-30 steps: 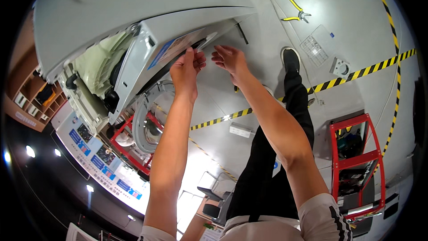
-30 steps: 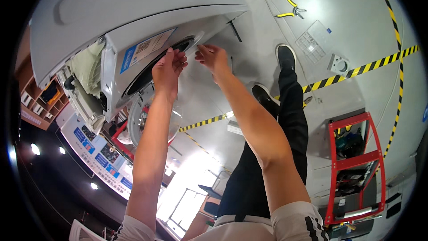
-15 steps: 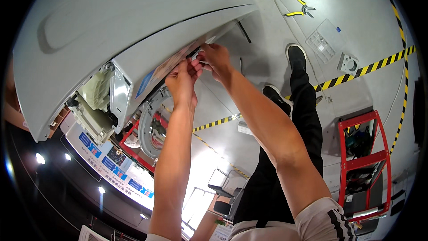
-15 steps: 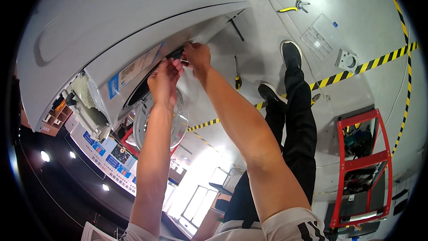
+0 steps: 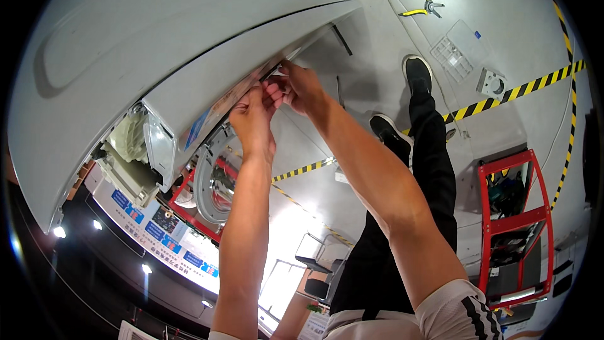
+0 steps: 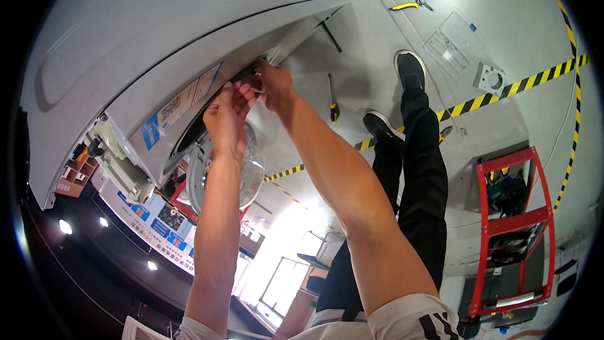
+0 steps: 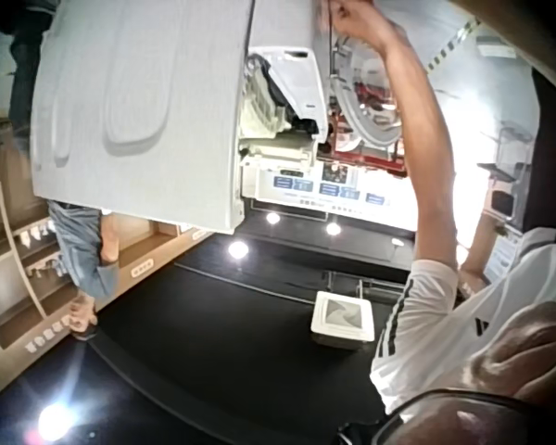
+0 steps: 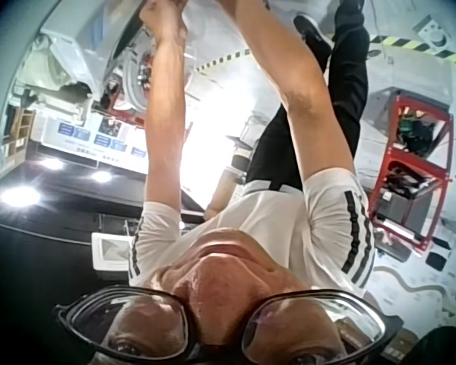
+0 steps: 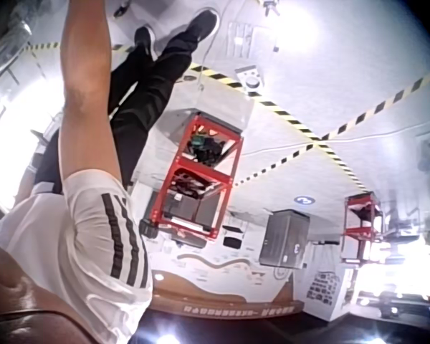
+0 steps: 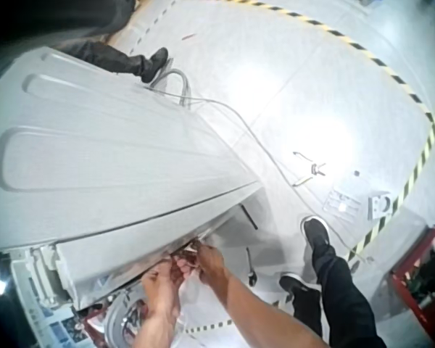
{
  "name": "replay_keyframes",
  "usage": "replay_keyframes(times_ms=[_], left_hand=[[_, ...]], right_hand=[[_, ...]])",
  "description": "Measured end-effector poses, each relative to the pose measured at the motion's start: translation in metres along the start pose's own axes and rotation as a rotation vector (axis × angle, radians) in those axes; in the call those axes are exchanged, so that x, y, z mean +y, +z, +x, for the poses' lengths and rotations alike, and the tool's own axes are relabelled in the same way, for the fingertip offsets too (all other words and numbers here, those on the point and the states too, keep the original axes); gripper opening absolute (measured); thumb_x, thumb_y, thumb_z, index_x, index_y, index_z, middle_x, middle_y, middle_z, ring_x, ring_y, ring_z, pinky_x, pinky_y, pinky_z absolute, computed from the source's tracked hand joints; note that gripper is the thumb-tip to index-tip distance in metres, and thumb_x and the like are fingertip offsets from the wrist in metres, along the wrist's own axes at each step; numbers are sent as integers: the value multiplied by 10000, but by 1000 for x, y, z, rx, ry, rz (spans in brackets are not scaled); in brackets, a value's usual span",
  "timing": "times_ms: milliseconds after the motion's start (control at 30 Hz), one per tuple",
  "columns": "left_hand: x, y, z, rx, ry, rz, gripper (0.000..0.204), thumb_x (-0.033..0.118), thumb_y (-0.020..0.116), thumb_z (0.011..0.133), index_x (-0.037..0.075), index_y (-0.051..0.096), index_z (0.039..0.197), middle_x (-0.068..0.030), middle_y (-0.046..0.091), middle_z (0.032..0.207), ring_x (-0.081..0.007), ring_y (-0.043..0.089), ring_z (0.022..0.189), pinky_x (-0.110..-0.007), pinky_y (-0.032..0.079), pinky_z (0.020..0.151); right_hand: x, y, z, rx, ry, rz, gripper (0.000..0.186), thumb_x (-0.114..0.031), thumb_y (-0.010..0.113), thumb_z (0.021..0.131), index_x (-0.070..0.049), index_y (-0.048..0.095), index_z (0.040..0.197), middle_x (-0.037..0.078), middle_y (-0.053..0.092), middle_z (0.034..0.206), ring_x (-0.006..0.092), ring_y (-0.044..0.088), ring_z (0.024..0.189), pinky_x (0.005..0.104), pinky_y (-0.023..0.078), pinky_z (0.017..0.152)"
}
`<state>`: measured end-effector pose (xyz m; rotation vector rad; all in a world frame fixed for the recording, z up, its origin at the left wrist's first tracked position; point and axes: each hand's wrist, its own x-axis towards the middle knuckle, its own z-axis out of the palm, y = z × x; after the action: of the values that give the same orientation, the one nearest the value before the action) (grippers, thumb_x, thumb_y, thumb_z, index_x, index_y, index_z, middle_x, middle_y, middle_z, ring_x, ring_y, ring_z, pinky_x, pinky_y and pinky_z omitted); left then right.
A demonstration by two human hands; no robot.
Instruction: The person manipulates the rubber door seal of a washing machine by hand, pressing and tucking the edges into the circular metal frame.
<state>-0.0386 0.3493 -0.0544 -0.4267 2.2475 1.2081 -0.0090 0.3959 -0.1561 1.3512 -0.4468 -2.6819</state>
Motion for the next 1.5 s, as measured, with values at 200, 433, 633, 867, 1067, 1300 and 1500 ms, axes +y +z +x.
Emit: replay_keyframes(times_ms=[200,433,633,867,1067,1300,1500], left_hand=[[-7,-9,9,-6,50,5,228,186,627,894,-35,615,948,-119,651,879,-184,637,780,-313,542,752],[-1,-8,8,-3,62,15,201,136,628,879,-46,609,963,-148,650,910,-208,644,810,-321,550,772],[2,-2,6,-9,-37,-84,231,136,596,880,-75,586,975,-190,641,927,-264,653,847,-360,557,800],[2,1,3,-8,-22,-79,240,140,588,888,-84,585,974,-207,640,937,-274,656,852,-370,551,823],[-11,-12,15,-57,100,-5,236,139,582,904,-82,616,979,-157,662,900,-219,660,816,-324,543,793],[-20,-25,23,-84,328,254,201,119,585,901,-67,661,917,-111,675,859,-160,645,773,-292,524,769],[-22,-27,26,-97,418,344,192,108,588,896,-67,668,893,-90,678,809,-140,637,746,-280,514,762]], right_hand=[[10,-5,8,-155,33,52,250,-253,469,945,-13,502,885,115,574,746,221,548,590,336,427,533],[12,-4,11,-234,-33,90,288,-289,434,940,-21,514,872,102,564,735,212,554,620,344,452,547],[0,5,13,15,-25,-237,326,-352,454,903,-49,539,819,64,558,688,177,547,592,331,463,579],[-10,-2,17,-10,19,-363,256,-280,484,895,-35,551,864,54,553,758,167,561,615,320,488,602],[1,-12,11,-217,-45,-85,229,-219,505,877,4,555,890,91,576,797,204,600,656,331,511,641],[14,-15,16,-213,-141,-13,241,-204,464,879,16,558,906,104,584,840,216,615,683,336,526,680],[5,-8,20,-148,-6,-33,256,-254,473,878,-8,546,885,96,564,827,224,605,711,374,525,701]])
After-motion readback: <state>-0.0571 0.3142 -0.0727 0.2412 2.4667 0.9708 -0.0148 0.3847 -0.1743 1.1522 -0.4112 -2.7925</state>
